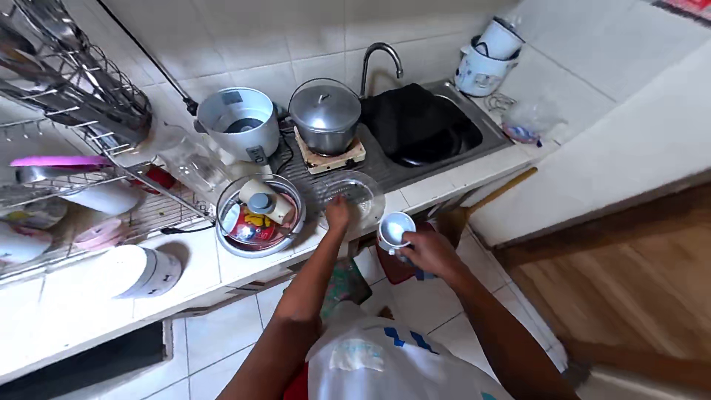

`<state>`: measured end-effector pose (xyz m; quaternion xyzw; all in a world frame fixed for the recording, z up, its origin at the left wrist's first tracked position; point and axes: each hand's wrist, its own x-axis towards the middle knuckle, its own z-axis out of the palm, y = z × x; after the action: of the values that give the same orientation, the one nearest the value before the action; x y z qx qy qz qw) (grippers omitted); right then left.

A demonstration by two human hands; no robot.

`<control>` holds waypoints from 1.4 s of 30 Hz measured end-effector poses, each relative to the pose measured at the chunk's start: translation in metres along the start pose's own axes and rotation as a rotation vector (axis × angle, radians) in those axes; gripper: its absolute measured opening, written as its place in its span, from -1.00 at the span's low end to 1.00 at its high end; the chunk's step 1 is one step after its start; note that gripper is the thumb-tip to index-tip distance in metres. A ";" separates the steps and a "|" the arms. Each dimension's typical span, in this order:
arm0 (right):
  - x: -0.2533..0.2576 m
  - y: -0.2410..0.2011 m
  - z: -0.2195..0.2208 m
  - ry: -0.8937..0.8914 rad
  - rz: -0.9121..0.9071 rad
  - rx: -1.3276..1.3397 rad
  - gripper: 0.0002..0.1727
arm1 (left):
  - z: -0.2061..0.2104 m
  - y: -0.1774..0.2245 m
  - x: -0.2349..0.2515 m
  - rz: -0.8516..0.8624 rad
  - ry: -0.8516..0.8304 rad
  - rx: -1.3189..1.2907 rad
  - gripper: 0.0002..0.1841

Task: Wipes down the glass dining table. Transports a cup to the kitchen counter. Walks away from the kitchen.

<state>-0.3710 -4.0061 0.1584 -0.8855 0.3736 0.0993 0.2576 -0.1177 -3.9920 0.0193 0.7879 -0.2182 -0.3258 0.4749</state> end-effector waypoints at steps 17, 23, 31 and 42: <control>0.194 -0.009 -0.026 -0.284 -0.247 -0.139 -0.62 | 0.007 0.004 -0.024 0.091 0.170 -0.023 -0.41; 0.206 0.001 -0.030 -0.358 -0.342 -0.168 -0.62 | 0.015 0.004 -0.036 0.171 0.277 0.134 -0.40; 0.221 0.039 -0.060 -0.530 -0.573 -0.114 -0.15 | 0.038 0.016 -0.038 0.064 0.403 0.072 -0.27; 0.334 0.091 -0.091 -0.304 -0.610 -0.128 -0.35 | 0.059 0.035 -0.063 -0.069 0.604 -0.006 -0.42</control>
<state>-0.2037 -4.3118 0.0773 -0.9460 0.0421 0.1715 0.2720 -0.2049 -4.0029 0.0502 0.8547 -0.0393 -0.0935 0.5090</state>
